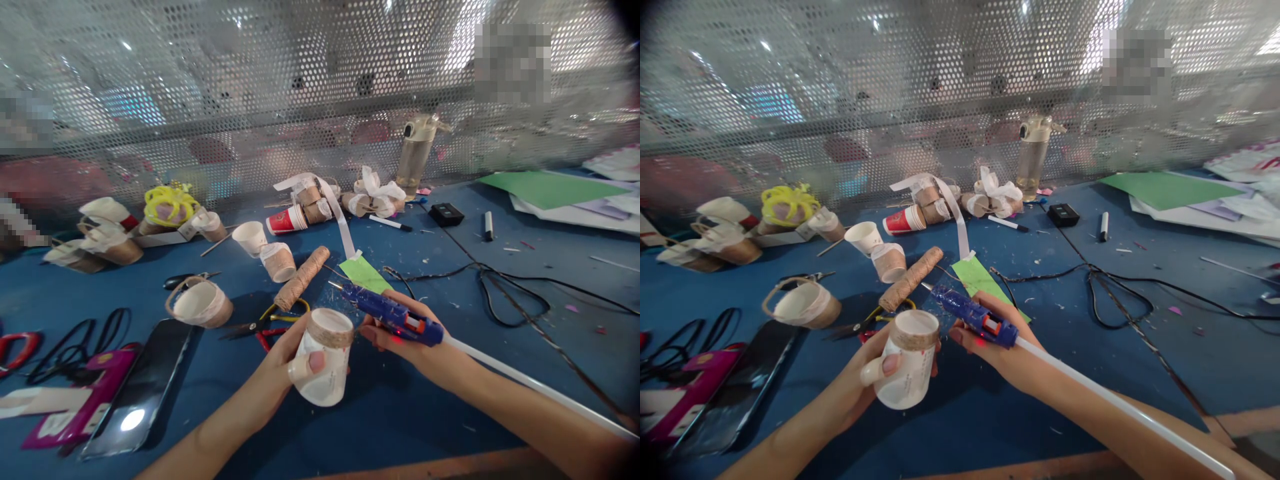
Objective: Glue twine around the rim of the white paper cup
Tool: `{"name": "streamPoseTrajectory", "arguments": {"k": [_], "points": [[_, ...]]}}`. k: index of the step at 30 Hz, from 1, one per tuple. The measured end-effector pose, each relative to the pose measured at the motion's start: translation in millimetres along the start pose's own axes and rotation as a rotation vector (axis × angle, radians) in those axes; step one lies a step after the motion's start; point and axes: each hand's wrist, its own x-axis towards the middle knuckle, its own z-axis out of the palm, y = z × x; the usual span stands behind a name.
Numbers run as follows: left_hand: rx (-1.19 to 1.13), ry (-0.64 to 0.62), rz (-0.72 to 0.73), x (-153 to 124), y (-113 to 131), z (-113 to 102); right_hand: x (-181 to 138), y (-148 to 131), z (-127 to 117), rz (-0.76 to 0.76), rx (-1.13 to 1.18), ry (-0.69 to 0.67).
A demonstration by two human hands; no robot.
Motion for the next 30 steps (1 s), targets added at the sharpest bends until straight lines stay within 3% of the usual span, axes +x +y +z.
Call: {"name": "streamPoseTrajectory", "arguments": {"k": [30], "points": [[-0.027, -0.002, 0.017, 0.3, 0.3, 1.3, 1.1, 2.1, -0.2, -0.039, -0.015, 0.013]]}}
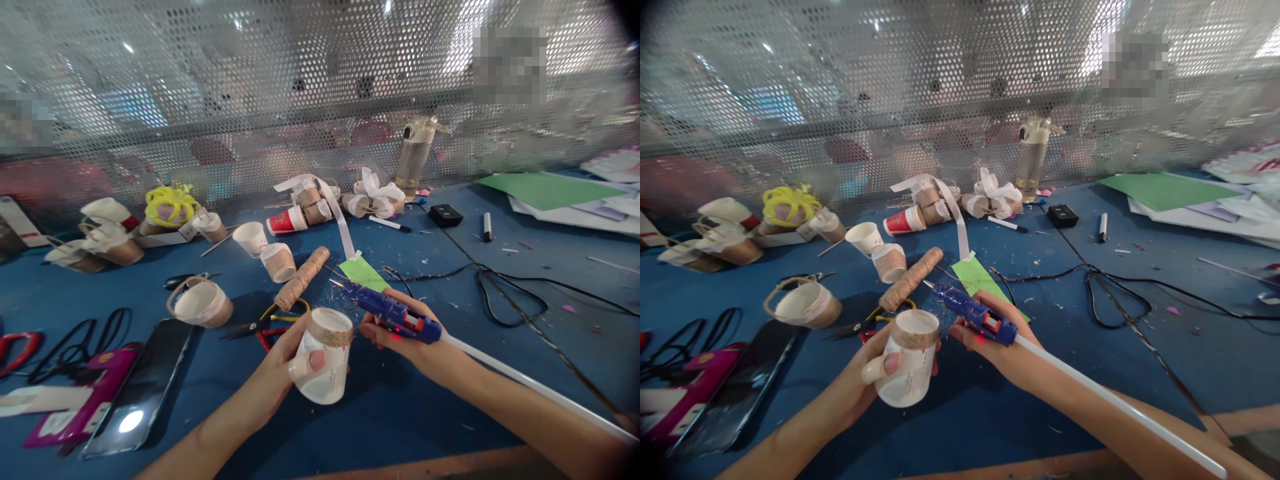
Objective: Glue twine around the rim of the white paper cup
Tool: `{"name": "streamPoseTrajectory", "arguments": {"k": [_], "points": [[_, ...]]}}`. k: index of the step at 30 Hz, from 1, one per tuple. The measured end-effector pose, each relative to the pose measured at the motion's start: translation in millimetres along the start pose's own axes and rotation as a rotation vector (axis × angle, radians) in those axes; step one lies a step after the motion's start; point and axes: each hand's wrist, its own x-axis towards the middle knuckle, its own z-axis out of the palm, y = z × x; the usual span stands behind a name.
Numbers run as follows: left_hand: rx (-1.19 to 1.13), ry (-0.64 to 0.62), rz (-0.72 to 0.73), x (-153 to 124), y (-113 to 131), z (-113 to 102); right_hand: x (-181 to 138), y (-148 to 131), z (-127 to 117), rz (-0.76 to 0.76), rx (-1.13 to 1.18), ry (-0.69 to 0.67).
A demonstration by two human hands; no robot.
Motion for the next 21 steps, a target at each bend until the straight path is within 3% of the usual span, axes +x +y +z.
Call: {"name": "streamPoseTrajectory", "arguments": {"k": [21], "points": [[-0.013, 0.012, -0.005, -0.8, 2.6, 2.7, -0.3, -0.5, 0.8, 0.027, 0.018, 0.009]]}}
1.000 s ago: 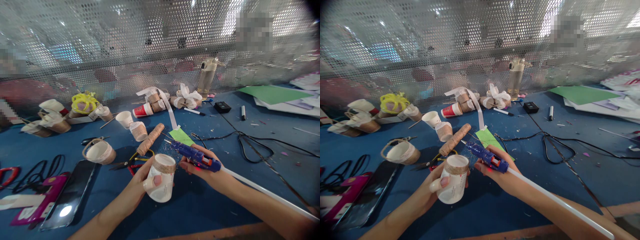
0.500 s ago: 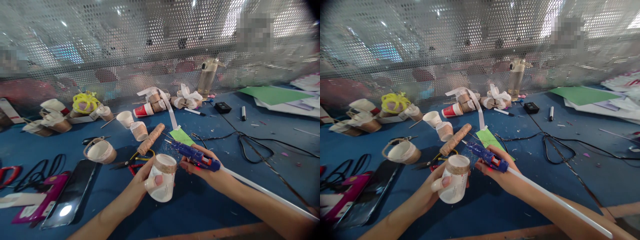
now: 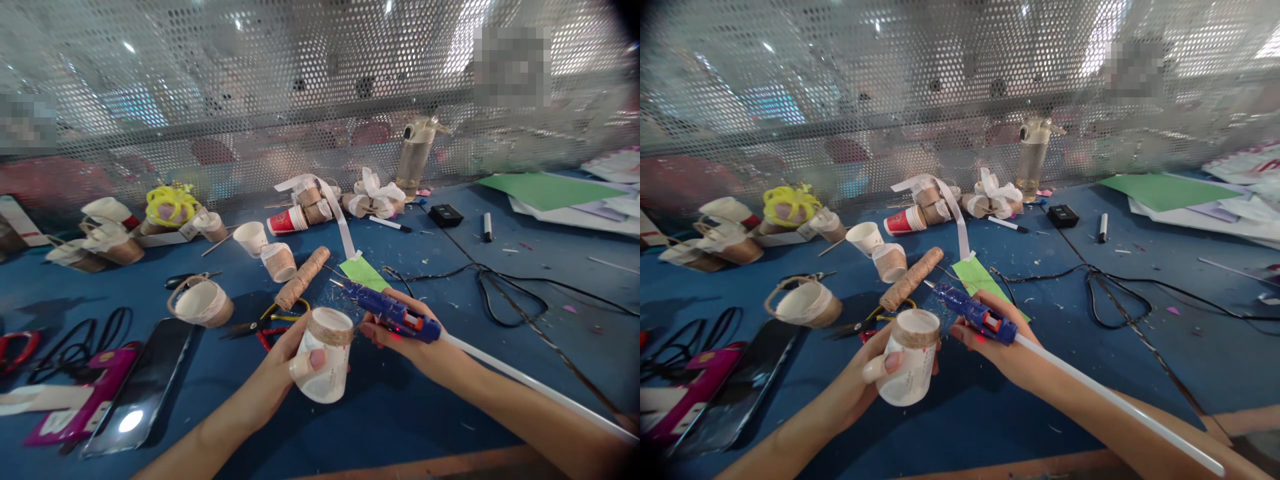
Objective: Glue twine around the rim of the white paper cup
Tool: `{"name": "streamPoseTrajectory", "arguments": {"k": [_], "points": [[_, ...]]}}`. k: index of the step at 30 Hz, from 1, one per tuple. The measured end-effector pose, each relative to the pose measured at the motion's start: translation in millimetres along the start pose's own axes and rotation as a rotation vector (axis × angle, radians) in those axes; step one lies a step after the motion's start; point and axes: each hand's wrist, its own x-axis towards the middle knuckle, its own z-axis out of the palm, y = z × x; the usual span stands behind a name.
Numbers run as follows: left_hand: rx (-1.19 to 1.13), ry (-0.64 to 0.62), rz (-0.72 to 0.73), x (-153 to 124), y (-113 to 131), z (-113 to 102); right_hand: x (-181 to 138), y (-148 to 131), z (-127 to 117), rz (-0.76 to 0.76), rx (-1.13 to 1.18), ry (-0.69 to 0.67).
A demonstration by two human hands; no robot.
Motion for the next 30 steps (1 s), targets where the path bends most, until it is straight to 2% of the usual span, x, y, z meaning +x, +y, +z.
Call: {"name": "streamPoseTrajectory", "arguments": {"k": [30], "points": [[-0.014, 0.008, 0.019, 0.8, -0.4, 2.1, 1.2, -1.4, -1.2, -0.021, -0.030, 0.005]]}}
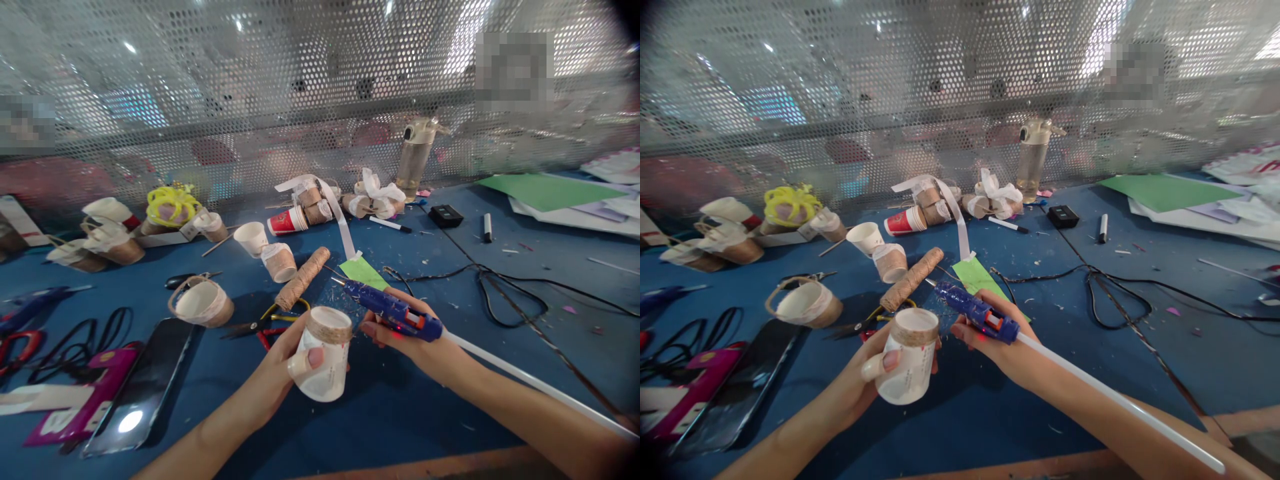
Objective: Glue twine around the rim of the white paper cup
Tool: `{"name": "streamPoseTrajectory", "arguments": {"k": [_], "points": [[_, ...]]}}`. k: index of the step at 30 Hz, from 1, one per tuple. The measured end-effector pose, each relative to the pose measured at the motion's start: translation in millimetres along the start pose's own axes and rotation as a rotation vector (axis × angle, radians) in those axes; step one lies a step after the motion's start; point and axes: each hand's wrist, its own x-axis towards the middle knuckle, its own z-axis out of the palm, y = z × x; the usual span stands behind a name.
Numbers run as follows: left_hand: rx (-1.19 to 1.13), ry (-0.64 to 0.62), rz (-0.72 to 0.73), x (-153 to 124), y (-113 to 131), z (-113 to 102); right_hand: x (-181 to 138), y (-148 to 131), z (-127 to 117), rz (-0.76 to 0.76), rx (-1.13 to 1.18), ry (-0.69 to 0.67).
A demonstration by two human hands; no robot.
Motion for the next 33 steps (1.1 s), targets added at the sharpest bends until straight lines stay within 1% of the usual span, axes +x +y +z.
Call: {"name": "streamPoseTrajectory", "arguments": {"k": [7, 13, 16, 18, 23, 25, 28, 33], "points": [[-0.005, 0.014, 0.000, -0.9, -0.7, 0.2, 0.1, -0.7, -0.5, -0.024, -0.017, -0.005], [-0.008, -0.007, -0.007, 0.2, -1.5, -1.7, 0.5, 2.4, -1.8, -0.011, -0.017, -0.005], [0.010, 0.001, -0.009, 0.2, -1.3, -1.8, -0.8, 3.8, -2.7, -0.014, -0.016, -0.017], [0.032, 0.008, -0.017, 0.0, -0.8, -1.6, -1.8, 4.0, -3.5, -0.028, -0.062, -0.023], [0.073, 0.000, -0.032, 0.3, 0.9, -1.9, -3.4, 1.0, -5.2, -0.061, -0.274, -0.050], [0.063, -0.008, -0.039, 0.5, 1.4, -1.7, -3.6, 0.1, -5.5, -0.073, -0.293, -0.060], [0.042, 0.013, -0.036, 0.3, 2.2, -0.4, -3.7, 0.5, -6.0, -0.093, -0.301, -0.053], [0.044, 0.035, -0.035, 0.5, 2.3, 0.9, -3.5, 3.8, -6.9, -0.083, -0.287, -0.058]]}}
